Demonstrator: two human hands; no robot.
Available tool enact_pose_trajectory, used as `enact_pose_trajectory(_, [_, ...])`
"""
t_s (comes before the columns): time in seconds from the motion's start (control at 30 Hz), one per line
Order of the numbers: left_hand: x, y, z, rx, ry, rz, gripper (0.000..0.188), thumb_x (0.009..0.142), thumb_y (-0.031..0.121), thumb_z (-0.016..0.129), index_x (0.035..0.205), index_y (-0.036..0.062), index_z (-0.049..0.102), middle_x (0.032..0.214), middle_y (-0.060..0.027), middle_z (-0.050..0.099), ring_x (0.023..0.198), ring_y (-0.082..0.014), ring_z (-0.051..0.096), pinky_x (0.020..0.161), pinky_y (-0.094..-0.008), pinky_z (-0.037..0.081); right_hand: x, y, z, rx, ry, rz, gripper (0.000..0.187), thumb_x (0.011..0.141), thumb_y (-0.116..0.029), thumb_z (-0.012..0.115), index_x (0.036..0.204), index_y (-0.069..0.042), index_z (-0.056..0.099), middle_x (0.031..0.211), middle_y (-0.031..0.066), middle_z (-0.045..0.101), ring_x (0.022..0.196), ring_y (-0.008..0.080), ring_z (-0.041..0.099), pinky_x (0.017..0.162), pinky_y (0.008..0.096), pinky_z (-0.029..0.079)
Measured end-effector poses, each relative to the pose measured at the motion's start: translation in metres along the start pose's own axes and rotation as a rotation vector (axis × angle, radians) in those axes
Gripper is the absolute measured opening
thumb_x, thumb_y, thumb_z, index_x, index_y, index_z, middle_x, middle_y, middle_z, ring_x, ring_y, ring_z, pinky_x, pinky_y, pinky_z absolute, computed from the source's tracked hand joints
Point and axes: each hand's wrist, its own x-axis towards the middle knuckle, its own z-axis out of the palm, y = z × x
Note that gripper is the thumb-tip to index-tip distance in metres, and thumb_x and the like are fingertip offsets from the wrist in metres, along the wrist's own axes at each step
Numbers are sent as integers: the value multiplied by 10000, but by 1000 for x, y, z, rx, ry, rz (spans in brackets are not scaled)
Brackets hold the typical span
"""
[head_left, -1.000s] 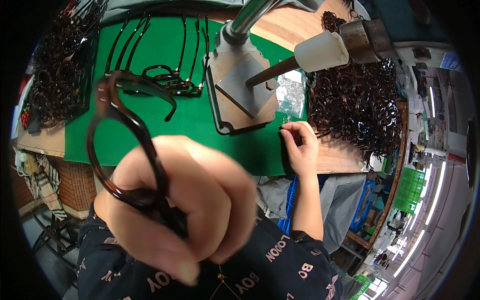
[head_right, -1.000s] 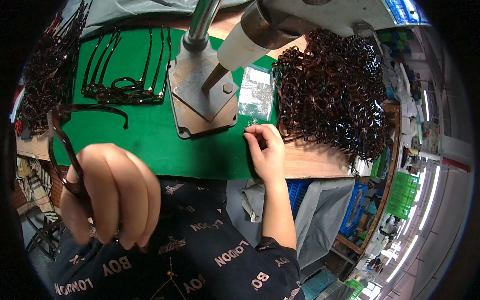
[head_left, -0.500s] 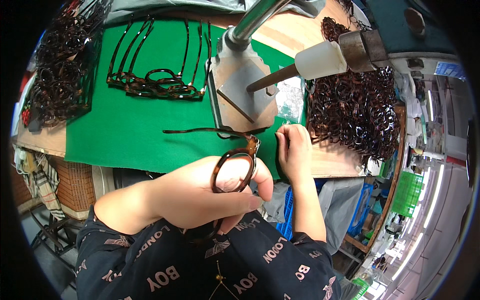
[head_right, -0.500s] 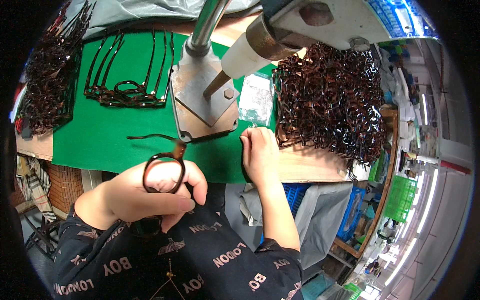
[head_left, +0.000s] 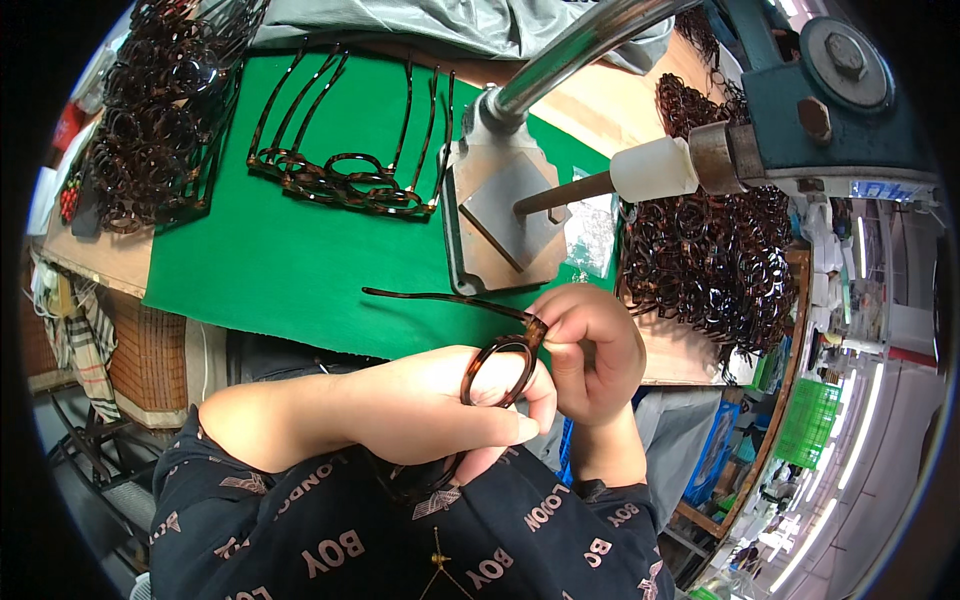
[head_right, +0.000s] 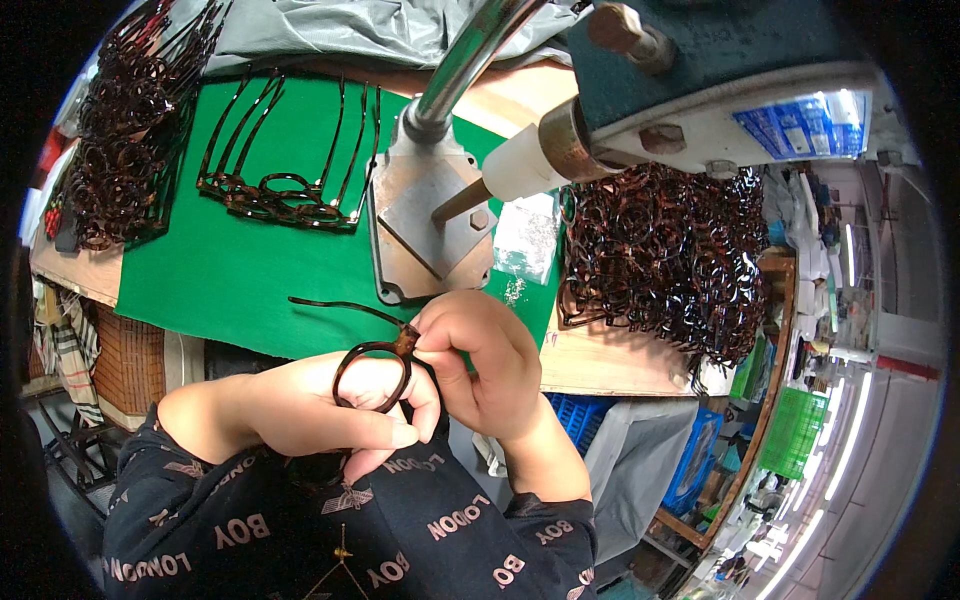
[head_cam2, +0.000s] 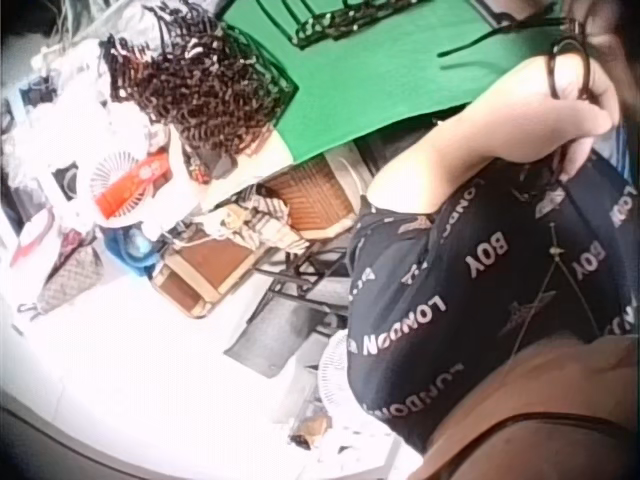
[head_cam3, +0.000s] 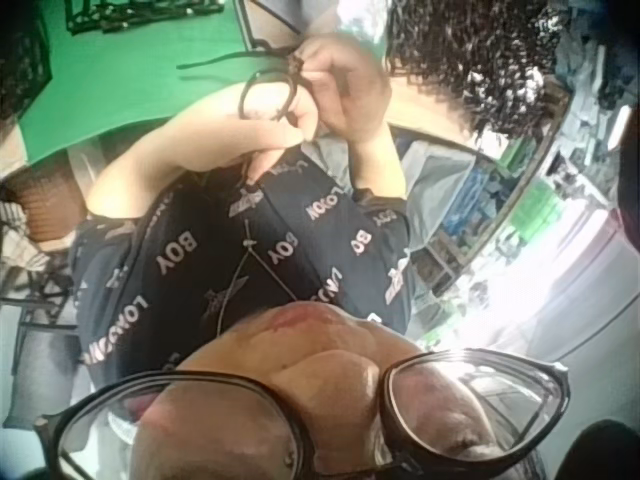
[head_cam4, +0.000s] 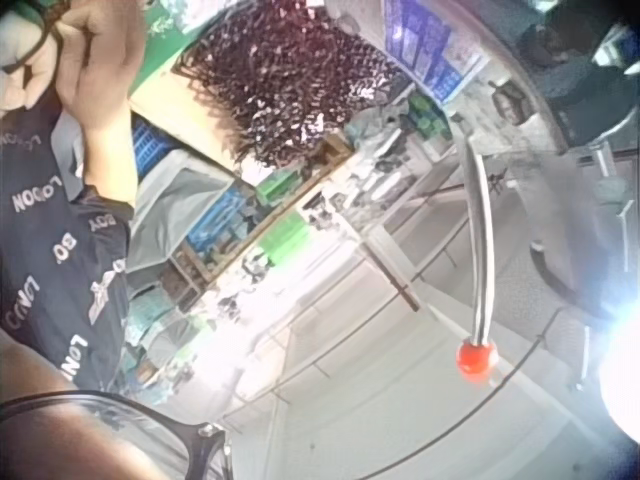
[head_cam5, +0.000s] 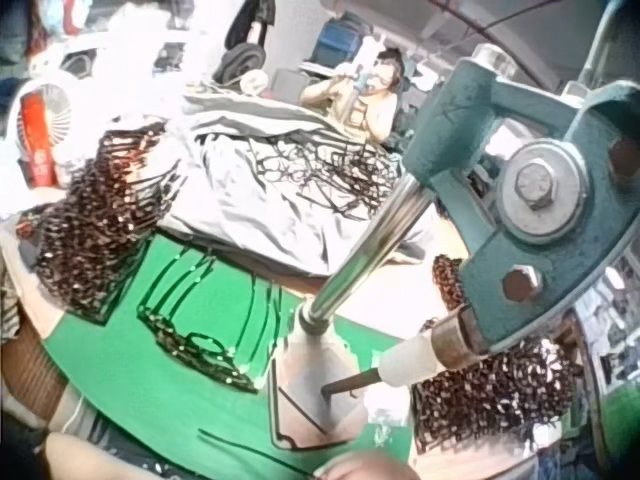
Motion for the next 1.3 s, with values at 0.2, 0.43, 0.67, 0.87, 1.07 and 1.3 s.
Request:
enact_pose_trajectory(0.2, [1,0,0,-16,6,1,154,861,142,479,926,6,508,542,-26,561,502,-66,496,510,-211,363,4,0,3,17,9,-18,65,807,-25,590,825,-7,531,752,115,580,708,275,597,670,360,499])
enact_pose_trajectory(0.43, [2,1,-1,6,19,17,154,851,137,484,920,3,511,539,-21,556,502,-68,503,512,-210,368,3,1,5,134,68,18,91,742,50,621,811,21,570,742,123,601,706,271,606,692,368,509])
enact_pose_trajectory(0.67, [1,2,2,-6,42,-17,147,853,127,483,923,2,513,552,-18,552,512,-72,511,516,-212,377,1,-3,3,557,66,350,130,759,74,604,859,6,559,844,84,587,807,195,588,750,312,483])
enact_pose_trajectory(0.87, [4,9,5,-12,47,-10,173,867,145,492,963,4,526,552,-10,554,511,-70,508,511,-208,380,7,-4,0,933,80,560,169,781,62,600,907,-31,535,885,55,578,839,143,564,784,274,461])
enact_pose_trajectory(1.07, [13,39,7,74,44,130,215,922,179,456,1009,0,539,557,-5,571,430,-41,411,420,-188,314,21,-23,-15,601,246,313,120,835,38,544,948,17,508,884,130,595,849,193,587,787,301,473])
enact_pose_trajectory(1.3, [39,79,-1,177,226,220,357,927,272,412,819,-8,605,569,-63,606,383,-67,444,392,-194,355,7,-27,-40,349,404,205,114,810,83,485,897,12,498,868,124,578,776,194,561,730,298,459])
